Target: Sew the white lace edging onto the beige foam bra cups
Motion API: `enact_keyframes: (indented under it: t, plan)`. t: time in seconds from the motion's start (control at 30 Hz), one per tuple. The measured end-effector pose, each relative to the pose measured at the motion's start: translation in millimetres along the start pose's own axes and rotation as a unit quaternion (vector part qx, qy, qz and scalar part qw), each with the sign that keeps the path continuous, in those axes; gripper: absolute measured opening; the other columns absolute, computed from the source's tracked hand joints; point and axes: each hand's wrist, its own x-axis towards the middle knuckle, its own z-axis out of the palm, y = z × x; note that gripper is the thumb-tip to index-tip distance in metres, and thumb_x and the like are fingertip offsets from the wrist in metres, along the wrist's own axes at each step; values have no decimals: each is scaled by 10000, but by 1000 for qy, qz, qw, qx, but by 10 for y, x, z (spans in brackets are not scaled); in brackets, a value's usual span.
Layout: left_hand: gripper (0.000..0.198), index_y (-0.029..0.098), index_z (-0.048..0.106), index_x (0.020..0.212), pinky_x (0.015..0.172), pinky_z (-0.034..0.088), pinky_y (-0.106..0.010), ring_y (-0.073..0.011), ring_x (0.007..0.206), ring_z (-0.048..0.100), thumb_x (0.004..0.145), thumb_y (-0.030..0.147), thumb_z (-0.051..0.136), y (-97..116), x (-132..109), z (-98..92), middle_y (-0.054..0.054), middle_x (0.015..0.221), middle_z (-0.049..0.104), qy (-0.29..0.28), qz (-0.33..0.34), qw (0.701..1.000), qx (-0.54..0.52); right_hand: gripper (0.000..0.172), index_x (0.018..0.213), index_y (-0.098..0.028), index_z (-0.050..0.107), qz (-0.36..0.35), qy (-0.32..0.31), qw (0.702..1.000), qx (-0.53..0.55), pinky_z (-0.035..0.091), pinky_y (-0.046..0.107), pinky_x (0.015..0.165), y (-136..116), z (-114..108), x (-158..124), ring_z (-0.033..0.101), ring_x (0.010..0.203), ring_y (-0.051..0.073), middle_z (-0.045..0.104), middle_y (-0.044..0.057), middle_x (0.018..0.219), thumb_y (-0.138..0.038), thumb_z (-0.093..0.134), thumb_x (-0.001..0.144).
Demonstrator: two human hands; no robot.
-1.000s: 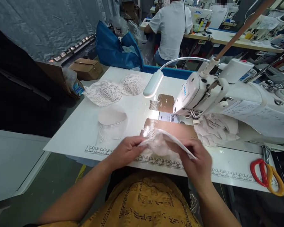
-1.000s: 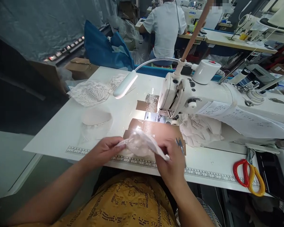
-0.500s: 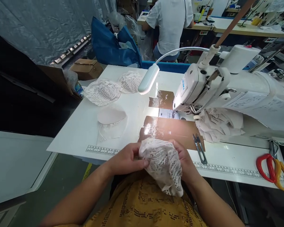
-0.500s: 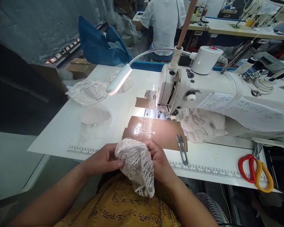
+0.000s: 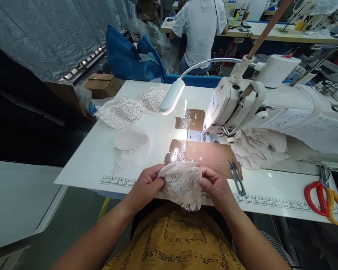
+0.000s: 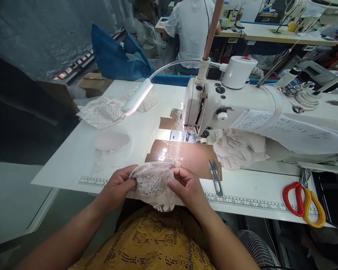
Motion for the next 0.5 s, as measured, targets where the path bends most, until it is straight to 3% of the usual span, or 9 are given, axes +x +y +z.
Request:
enact_keyframes:
  t: [0.1, 0.2, 0.3, 0.4, 0.5]
  plan:
    - [146, 152, 661, 877, 647, 481, -247, -146, 696, 567, 776, 205, 571, 18, 0, 64, -24, 784, 628, 5, -33, 989, -142, 222, 719, -196, 651, -6, 29, 999, -23, 406, 248, 629, -15, 5, -12, 494, 650, 129, 578, -10, 691, -400, 697, 796]
    - [429, 174, 598, 1189, 793, 511, -334, -228, 936, 615, 835, 415, 569, 38, -30, 161, -98, 1082, 644, -31, -62, 957, -280, 217, 700, -207, 646, -28, 56, 998, 15, 402, 244, 622, -19, 16, -14, 488, 642, 123, 572, -21, 671, -382, 665, 828]
    - [605, 199, 457, 1376, 875, 492, -359, -274, 1101, 579, 845, 446, 611, 43, -62, 292, -130, 1270, 579, -76, -66, 952, -290, 204, 668, -203, 666, -52, 38, 998, -8, 417, 257, 649, -31, 43, 3, 513, 668, 130, 597, -13, 694, -345, 682, 815]
    - [607, 167, 525, 1321, 744, 504, -295, -233, 901, 650, 741, 185, 705, 36, -56, 420, -112, 1101, 673, -76, -78, 961, -256, 176, 662, -196, 701, -43, 6, 999, -16, 429, 273, 671, -45, 70, 10, 534, 695, 142, 625, 1, 728, -325, 714, 781]
    - [468, 145, 663, 1127, 657, 489, -270, -186, 706, 649, 665, 80, 694, 19, -34, 480, -57, 821, 709, -72, -95, 961, -248, 221, 585, -206, 669, 0, 21, 996, 86, 431, 271, 625, -57, 86, -16, 509, 608, 126, 605, -20, 630, -357, 761, 718]
